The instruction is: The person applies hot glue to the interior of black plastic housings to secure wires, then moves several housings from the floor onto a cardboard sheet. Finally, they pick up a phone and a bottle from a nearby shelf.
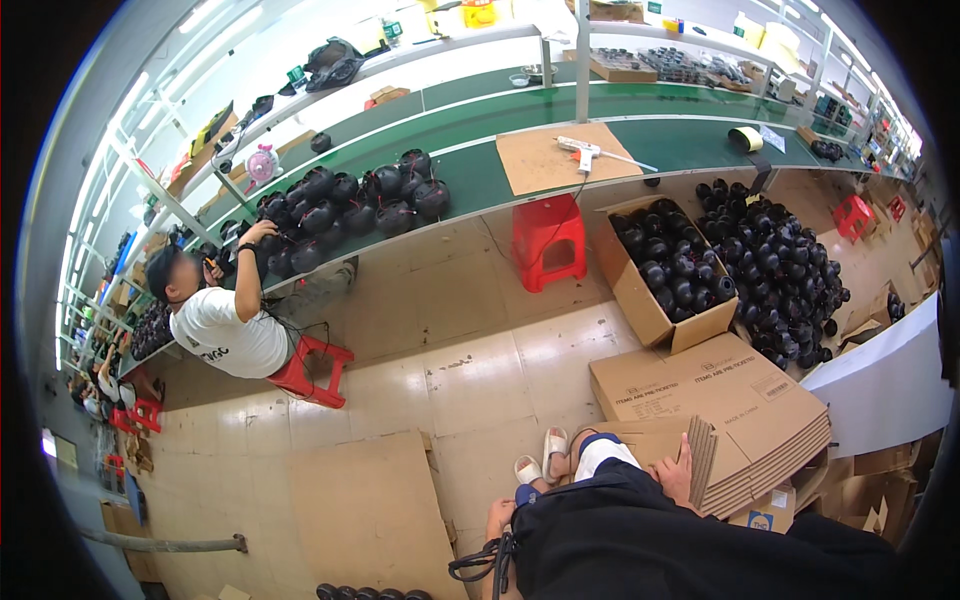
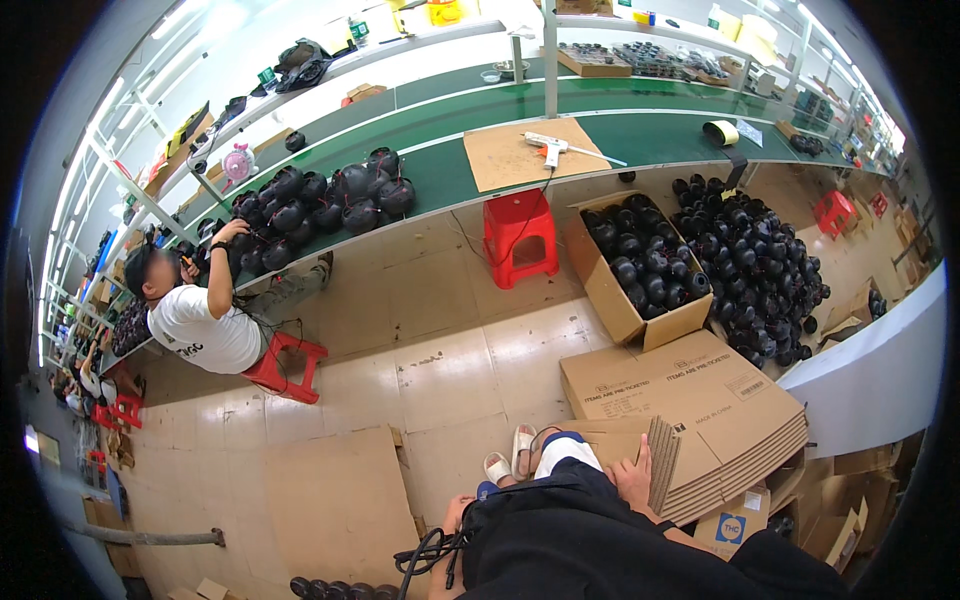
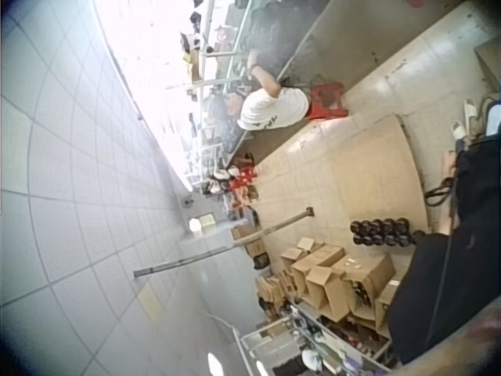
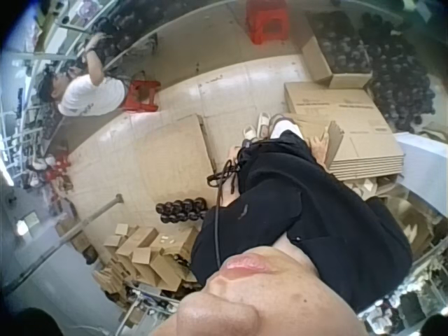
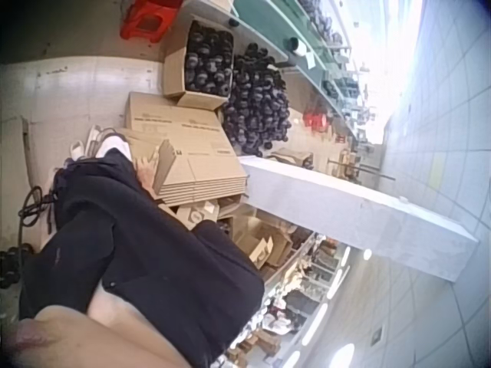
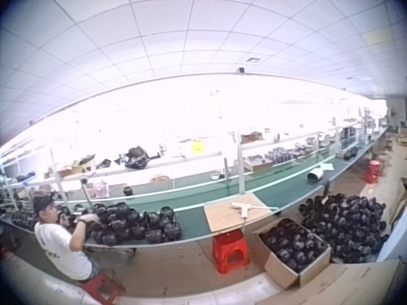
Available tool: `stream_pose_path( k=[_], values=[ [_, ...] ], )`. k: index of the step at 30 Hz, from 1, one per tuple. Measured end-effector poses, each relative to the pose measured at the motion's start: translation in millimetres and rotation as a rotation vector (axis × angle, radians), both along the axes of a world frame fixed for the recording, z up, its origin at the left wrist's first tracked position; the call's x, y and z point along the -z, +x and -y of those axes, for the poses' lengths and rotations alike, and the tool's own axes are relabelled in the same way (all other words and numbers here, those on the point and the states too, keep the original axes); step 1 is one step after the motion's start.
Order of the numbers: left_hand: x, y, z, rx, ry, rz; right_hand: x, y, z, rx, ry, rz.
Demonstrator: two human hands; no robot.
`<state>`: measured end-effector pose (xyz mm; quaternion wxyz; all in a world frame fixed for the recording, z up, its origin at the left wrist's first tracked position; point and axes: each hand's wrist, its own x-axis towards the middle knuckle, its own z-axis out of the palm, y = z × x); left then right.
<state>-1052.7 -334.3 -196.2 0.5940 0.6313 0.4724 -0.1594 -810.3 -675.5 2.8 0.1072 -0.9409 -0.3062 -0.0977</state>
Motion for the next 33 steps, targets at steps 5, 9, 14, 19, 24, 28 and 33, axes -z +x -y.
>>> stream_pose_path(
  k=[5, 9, 14, 19, 24, 28, 33],
  values=[
    [4.6, -3.5, -0.4, -0.002, -0.003, 0.033, 2.3, -0.6, 2.7, -0.014, 0.012, -0.065],
    [8.9, -3.8, 2.1, -0.037, 0.022, 0.009, 3.4, -0.9, 5.3, -0.013, 0.025, -0.084],
    [13.5, -2.5, -3.3, 0.024, 0.014, 0.025, 4.9, -0.5, 4.4, -0.022, 0.01, -0.029],
    [8.4, -2.6, 0.5, -0.014, 0.0, 0.04, 6.3, 0.7, 3.7, 0.01, 0.018, -0.057],
    [6.8, -5.5, 2.6, -0.049, -0.046, 0.066, 4.6, 0.4, 4.7, 0.016, -0.012, -0.077],
    [2.2, -6.1, 4.5, -0.059, -0.064, 0.064, 1.2, 0.1, 3.6, 0.019, -0.002, -0.045],
    [1.6, -4.5, 3.8, -0.044, -0.065, 0.072, 5.8, 0.3, 5.0, 0.039, -0.008, -0.027]
  ],
)
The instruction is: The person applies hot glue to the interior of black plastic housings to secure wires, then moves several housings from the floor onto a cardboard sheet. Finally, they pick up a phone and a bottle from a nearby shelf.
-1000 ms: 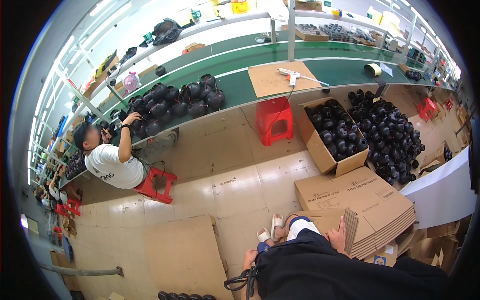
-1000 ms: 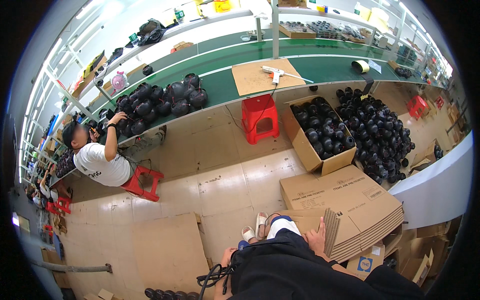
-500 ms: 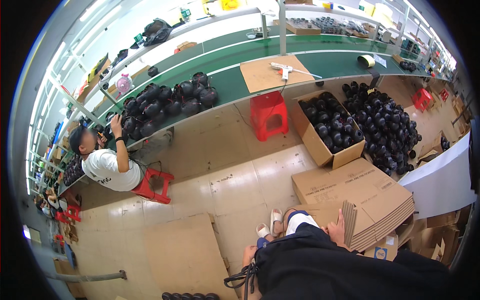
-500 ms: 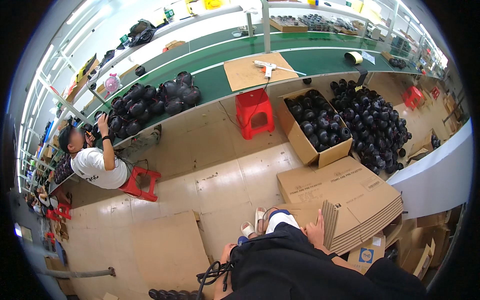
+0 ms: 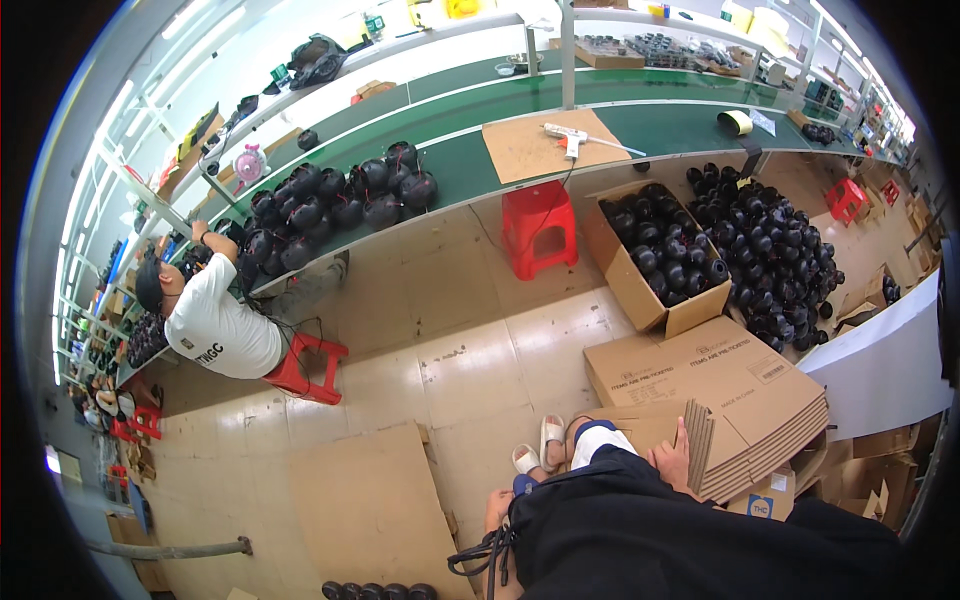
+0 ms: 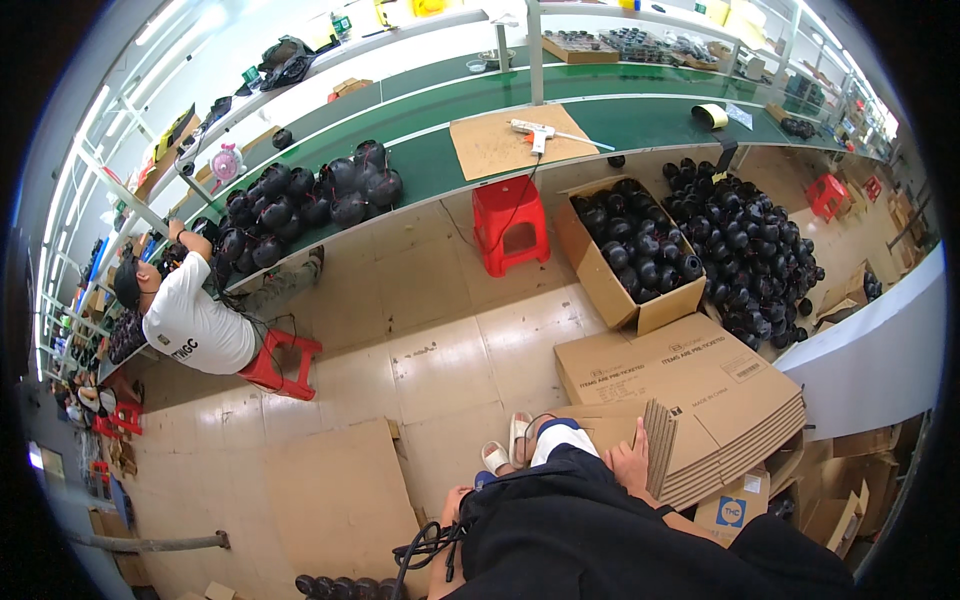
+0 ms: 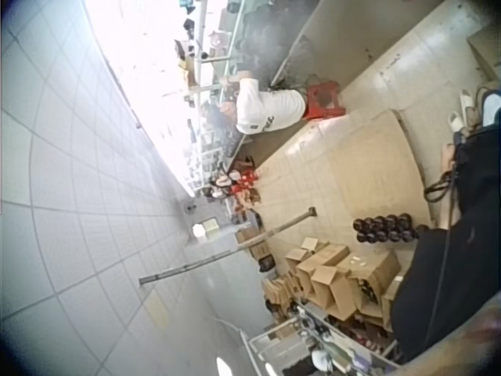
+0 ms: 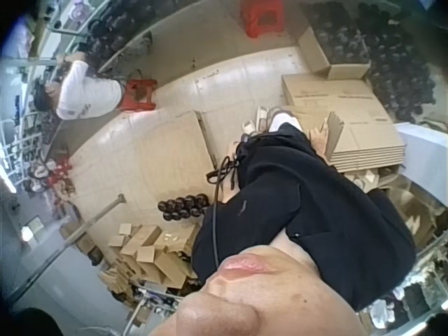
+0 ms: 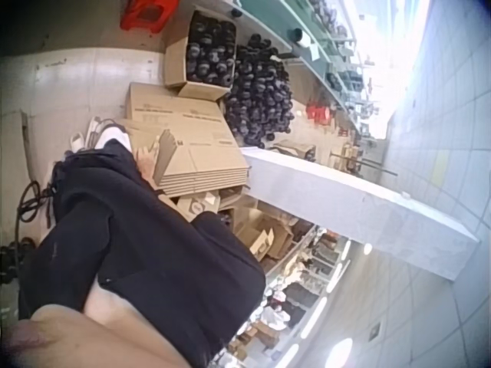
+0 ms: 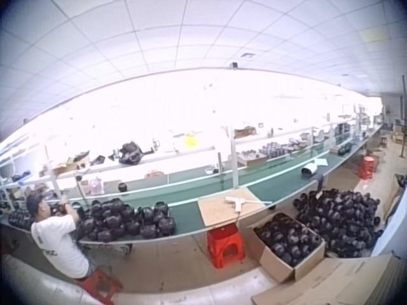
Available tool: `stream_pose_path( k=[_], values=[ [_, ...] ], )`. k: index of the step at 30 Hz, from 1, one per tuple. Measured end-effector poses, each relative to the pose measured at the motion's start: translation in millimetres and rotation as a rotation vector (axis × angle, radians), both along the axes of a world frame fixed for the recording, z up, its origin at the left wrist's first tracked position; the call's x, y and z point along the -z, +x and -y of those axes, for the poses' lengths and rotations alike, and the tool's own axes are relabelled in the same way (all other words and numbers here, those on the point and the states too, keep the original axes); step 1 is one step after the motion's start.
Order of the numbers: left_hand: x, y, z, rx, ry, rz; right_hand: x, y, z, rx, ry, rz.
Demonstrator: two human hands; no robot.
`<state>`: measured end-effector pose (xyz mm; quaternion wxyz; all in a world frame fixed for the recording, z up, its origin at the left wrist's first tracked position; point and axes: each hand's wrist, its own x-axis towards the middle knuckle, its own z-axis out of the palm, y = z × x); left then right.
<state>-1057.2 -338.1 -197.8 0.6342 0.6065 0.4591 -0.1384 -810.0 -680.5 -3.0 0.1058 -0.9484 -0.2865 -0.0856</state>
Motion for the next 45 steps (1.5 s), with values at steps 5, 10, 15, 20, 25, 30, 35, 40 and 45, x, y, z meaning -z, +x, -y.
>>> stream_pose_path(
  k=[5, 10, 15, 20, 25, 30, 35, 40, 45],
  values=[
    [5.1, -2.3, -1.3, 0.034, 0.067, -0.018, 2.1, 0.2, -0.5, -0.037, 0.009, 0.003],
    [1.8, 4.4, 0.9, 0.023, 0.023, -0.038, 1.3, 0.0, 2.0, -0.022, -0.005, 0.001],
    [6.2, -3.2, -1.8, 0.025, 0.033, -0.02, 4.3, -0.3, 2.5, -0.046, -0.007, -0.012],
    [7.2, 0.8, 0.9, 0.026, 0.04, -0.054, 0.5, 0.7, 0.8, -0.052, 0.052, 0.049],
    [9.2, 3.6, 1.2, 0.034, 0.042, -0.05, 0.6, 4.5, 2.1, -0.059, 0.053, 0.049],
    [11.0, -11.7, 4.9, -0.073, 0.075, -0.022, -21.6, 1.2, -13.8, -0.086, 0.13, -0.043],
    [-6.2, 17.1, 14.9, -0.059, 0.038, -0.147, 24.5, 6.4, 29.0, -0.042, 0.198, -0.101],
    [-6.1, 12.9, 16.1, -0.113, 0.008, -0.178, 10.9, 11.4, 22.6, -0.205, 0.034, -0.031],
    [-6.9, 19.1, 13.0, -0.06, 0.001, -0.165, 4.2, 12.0, 20.3, -0.202, 0.092, 0.031]
  ],
)
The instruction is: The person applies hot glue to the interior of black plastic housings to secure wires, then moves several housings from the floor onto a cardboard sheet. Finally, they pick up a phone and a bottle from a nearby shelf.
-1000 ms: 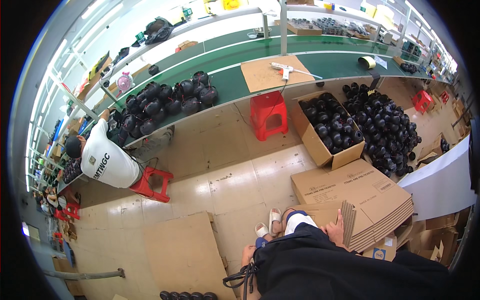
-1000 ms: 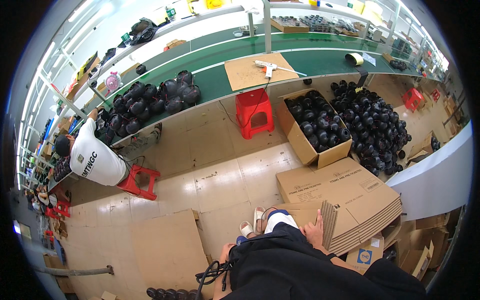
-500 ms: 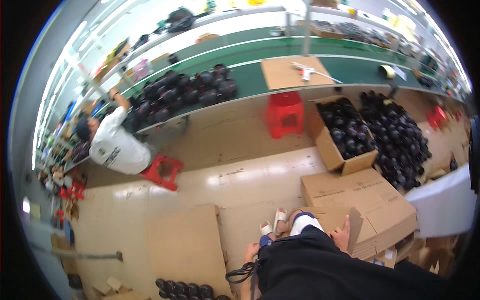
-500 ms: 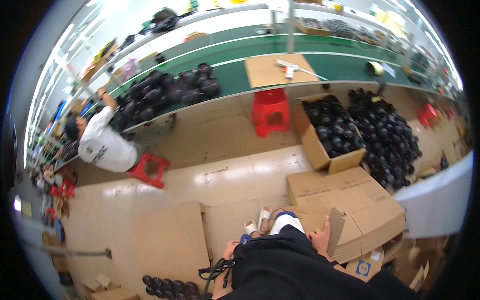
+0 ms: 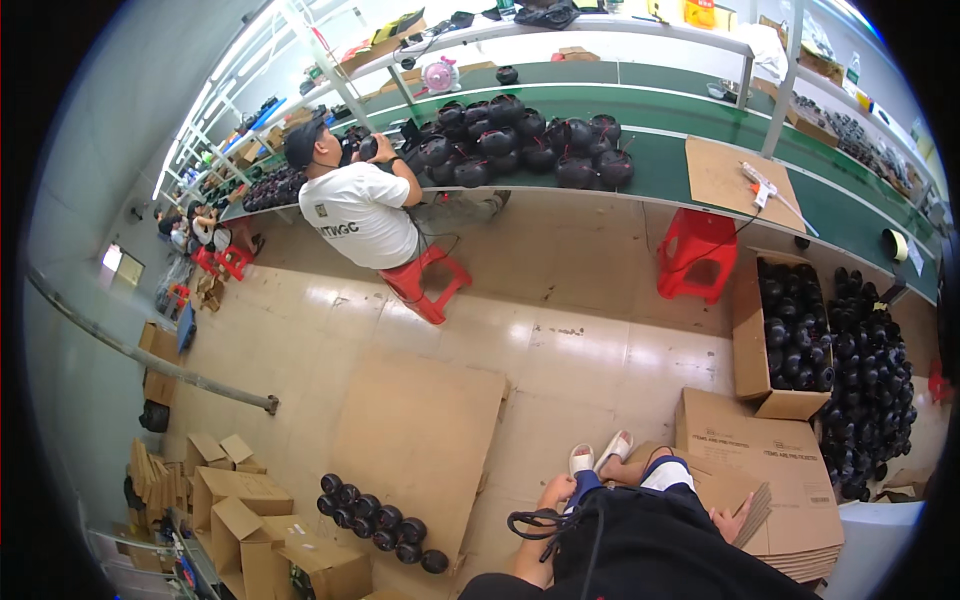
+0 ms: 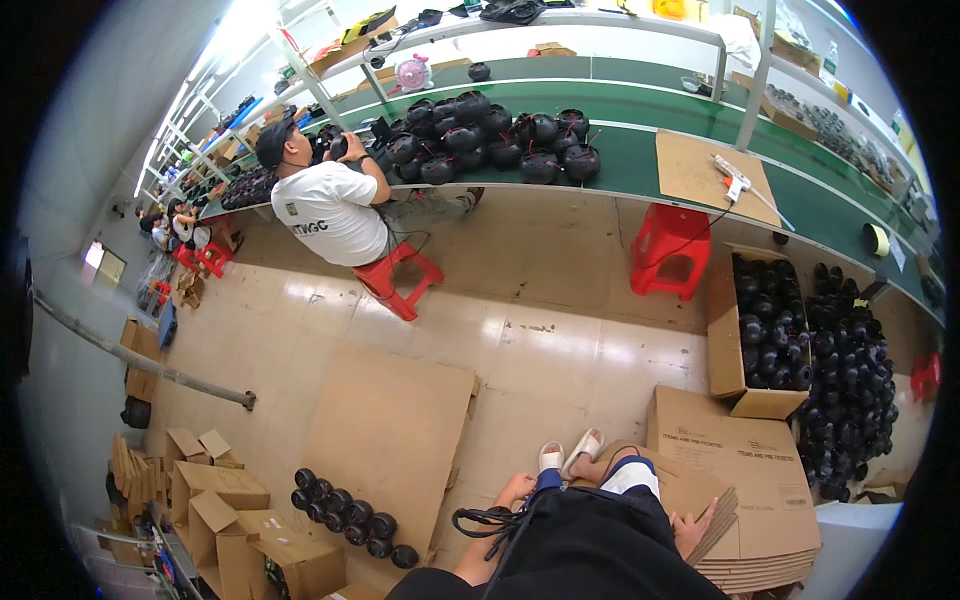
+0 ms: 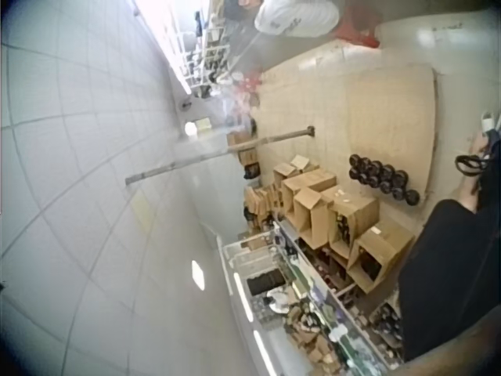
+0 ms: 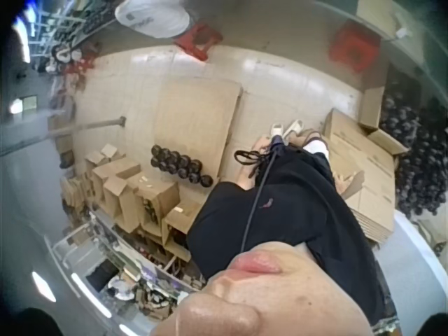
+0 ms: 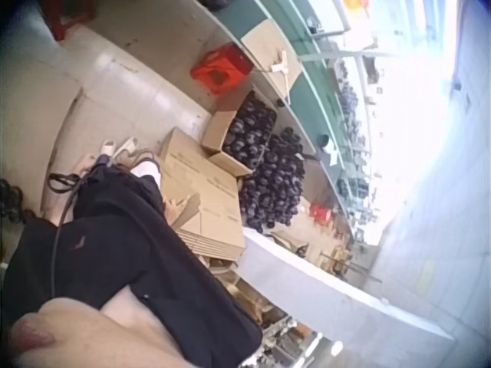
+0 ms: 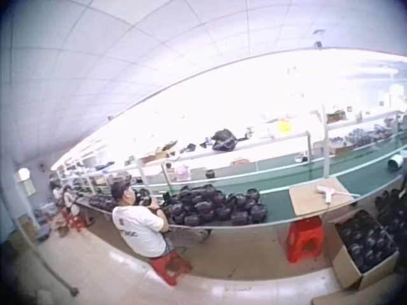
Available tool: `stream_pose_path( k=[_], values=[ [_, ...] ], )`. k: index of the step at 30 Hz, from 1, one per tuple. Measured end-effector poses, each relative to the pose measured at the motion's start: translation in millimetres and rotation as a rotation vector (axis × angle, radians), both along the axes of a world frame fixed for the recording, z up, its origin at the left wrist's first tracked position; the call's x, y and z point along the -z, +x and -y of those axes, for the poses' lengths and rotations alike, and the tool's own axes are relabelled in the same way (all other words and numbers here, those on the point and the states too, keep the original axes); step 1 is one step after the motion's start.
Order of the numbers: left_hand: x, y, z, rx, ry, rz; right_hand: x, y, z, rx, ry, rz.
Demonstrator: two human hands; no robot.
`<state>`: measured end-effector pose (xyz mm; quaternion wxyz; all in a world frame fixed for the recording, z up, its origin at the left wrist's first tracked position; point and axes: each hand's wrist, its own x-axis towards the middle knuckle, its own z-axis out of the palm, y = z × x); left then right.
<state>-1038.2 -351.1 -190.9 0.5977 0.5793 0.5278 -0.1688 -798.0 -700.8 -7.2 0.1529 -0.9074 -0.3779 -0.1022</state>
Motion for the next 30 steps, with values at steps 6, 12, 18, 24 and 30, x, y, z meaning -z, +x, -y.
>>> stream_pose_path(
  k=[6, 12, 18, 24, 30],
  values=[
    [-16.2, 2.7, -20.5, 0.019, -0.023, 0.026, 1.5, -1.7, 2.1, 0.0, 0.016, -0.146],
    [-26.9, -13.1, -45.1, 0.248, 0.059, 0.029, -29.0, -17.8, -21.6, 0.189, -0.035, -0.119],
    [-24.7, -17.9, -71.2, 0.36, 0.191, -0.006, -56.8, -15.9, -49.1, 0.246, -0.051, -0.228],
    [-18.7, 10.8, -110.3, 0.186, 0.072, 0.132, -32.1, -5.6, -49.7, 0.35, -0.091, -0.184],
    [-35.5, 102.9, -179.9, 0.202, 0.102, 0.096, -13.2, 95.9, -97.2, 0.445, -0.131, -0.402]
  ],
)
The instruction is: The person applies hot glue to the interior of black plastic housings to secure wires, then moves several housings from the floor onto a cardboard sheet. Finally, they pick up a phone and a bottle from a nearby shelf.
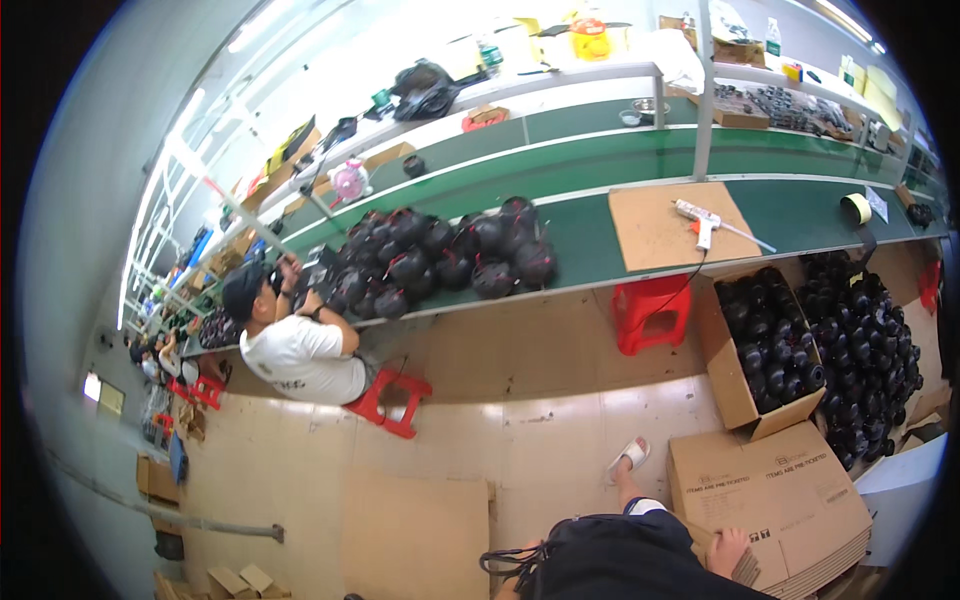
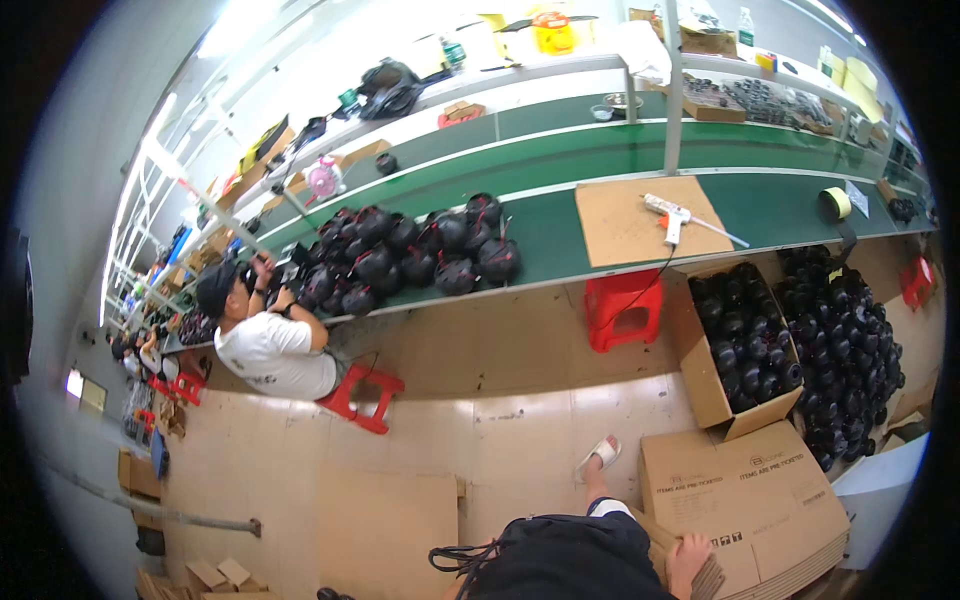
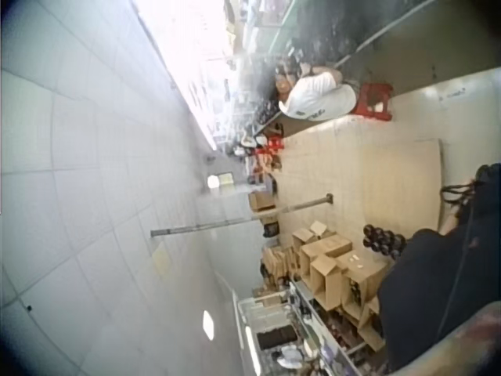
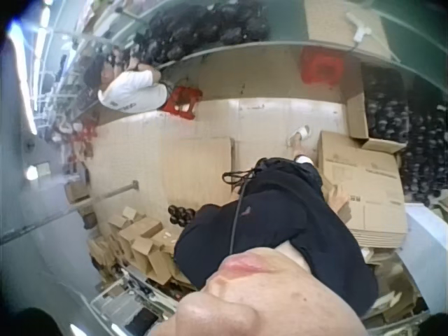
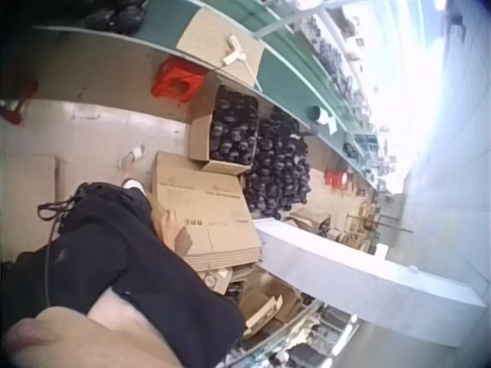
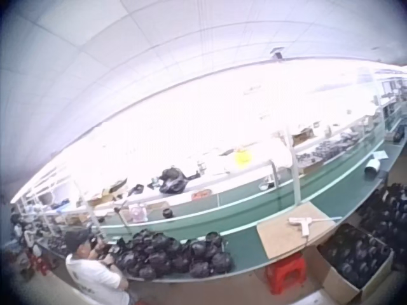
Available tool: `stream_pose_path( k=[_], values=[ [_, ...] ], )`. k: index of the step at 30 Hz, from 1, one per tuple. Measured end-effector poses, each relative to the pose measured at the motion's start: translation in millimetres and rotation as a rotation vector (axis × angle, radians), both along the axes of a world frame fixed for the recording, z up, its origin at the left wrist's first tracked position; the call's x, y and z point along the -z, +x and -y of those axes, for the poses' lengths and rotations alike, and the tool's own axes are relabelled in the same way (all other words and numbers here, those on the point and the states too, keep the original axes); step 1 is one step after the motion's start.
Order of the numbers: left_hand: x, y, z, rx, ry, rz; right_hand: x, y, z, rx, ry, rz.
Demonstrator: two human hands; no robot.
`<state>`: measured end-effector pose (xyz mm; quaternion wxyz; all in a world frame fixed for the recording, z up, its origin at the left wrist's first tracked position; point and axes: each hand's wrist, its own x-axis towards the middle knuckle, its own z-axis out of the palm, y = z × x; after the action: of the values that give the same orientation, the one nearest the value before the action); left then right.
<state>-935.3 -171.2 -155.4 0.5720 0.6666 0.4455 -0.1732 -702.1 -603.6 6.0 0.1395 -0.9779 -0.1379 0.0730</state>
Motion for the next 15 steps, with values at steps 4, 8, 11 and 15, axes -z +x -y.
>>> stream_pose_path(
  k=[4, 8, 11, 15],
  values=[
    [-32.5, 66.5, -26.6, 0.082, -0.009, -0.044, 77.1, 82.7, -17.7, 0.292, 0.66, -0.439],
    [-50.6, 134.5, -44.8, 0.148, -0.015, -0.079, 109.8, 119.4, -47.7, 0.593, 0.821, -0.691],
    [-45.1, 173.8, -67.0, 0.151, 0.053, 0.016, 120.9, 145.6, -69.2, 0.669, 0.695, -0.925],
    [-14.8, 194.5, -88.7, 0.19, 0.074, 0.162, 131.6, 177.4, -79.1, 0.661, 0.563, -0.983]
  ],
)
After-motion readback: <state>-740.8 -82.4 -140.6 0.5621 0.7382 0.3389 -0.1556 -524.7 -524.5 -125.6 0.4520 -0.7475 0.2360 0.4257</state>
